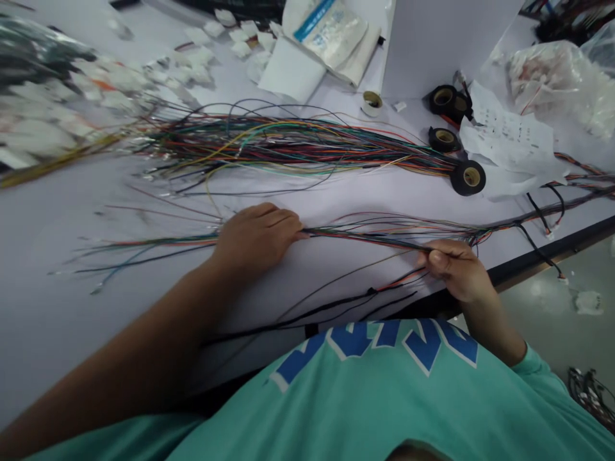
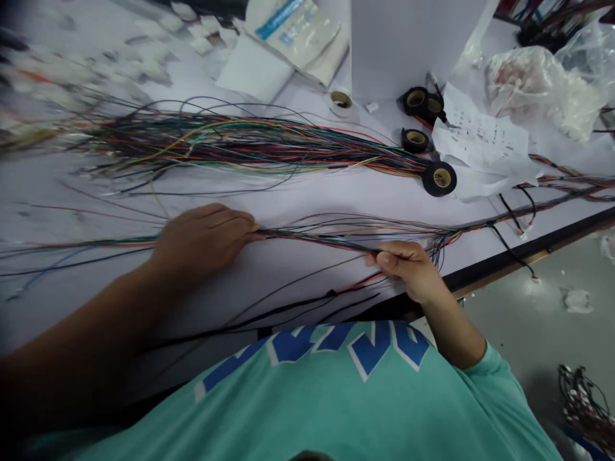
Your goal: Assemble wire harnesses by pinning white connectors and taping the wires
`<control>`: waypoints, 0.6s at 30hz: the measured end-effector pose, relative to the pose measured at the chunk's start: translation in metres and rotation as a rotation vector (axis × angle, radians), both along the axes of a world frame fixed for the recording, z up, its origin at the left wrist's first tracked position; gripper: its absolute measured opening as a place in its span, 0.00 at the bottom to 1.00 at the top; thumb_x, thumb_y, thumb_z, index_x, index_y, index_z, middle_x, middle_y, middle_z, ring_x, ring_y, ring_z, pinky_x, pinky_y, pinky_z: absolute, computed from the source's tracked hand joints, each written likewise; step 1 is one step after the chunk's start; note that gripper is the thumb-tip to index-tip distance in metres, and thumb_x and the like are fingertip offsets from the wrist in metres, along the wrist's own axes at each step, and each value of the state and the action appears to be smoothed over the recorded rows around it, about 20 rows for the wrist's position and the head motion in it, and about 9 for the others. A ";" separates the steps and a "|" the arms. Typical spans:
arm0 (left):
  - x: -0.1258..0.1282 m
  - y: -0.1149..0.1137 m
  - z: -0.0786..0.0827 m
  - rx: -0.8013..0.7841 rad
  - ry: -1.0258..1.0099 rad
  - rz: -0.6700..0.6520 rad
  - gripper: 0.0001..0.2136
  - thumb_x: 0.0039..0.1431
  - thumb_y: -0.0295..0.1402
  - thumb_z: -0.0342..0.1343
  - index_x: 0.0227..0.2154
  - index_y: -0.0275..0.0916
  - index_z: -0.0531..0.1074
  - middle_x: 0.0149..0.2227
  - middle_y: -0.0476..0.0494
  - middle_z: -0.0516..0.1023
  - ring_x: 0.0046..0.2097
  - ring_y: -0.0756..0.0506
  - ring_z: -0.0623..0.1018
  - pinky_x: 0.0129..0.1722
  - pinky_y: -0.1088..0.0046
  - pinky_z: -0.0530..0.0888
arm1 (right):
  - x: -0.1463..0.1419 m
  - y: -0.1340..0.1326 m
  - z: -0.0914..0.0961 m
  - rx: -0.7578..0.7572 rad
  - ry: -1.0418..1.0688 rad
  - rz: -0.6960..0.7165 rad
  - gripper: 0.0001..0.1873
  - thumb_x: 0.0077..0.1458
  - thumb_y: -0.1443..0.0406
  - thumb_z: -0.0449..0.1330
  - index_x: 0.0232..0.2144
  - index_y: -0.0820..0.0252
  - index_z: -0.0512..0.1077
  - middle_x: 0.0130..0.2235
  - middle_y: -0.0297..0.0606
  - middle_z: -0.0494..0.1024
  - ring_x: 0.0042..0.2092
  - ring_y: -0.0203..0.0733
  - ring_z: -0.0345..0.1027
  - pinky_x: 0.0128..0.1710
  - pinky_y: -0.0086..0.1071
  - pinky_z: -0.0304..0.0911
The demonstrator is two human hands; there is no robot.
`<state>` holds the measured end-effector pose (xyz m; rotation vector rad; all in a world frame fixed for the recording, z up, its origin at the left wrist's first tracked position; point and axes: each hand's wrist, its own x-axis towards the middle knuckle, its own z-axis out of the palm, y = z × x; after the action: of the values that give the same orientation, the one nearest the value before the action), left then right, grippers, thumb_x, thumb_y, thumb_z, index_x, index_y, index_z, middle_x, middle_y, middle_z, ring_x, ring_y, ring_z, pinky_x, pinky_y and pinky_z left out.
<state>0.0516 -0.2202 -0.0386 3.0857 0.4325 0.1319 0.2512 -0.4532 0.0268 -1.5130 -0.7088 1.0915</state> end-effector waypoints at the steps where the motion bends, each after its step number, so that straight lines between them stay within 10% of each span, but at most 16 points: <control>1: 0.001 0.000 0.003 -0.023 0.033 0.010 0.19 0.63 0.38 0.37 0.28 0.39 0.72 0.33 0.40 0.78 0.36 0.43 0.73 0.40 0.66 0.69 | 0.003 0.000 0.002 0.004 0.058 -0.023 0.20 0.43 0.49 0.63 0.22 0.61 0.73 0.13 0.24 0.51 0.16 0.27 0.38 0.16 0.26 0.36; 18: 0.008 0.006 0.035 -0.173 0.116 0.303 0.19 0.60 0.41 0.47 0.52 0.38 0.63 0.49 0.38 0.72 0.47 0.42 0.74 0.41 0.70 0.68 | 0.022 0.013 0.036 0.075 -0.096 -0.348 0.12 0.44 0.58 0.64 0.18 0.56 0.68 0.15 0.26 0.49 0.17 0.28 0.40 0.17 0.30 0.35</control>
<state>0.0594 -0.2139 -0.0034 2.8477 0.8660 -0.0762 0.2727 -0.4403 0.0624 -1.5616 -0.5190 0.7270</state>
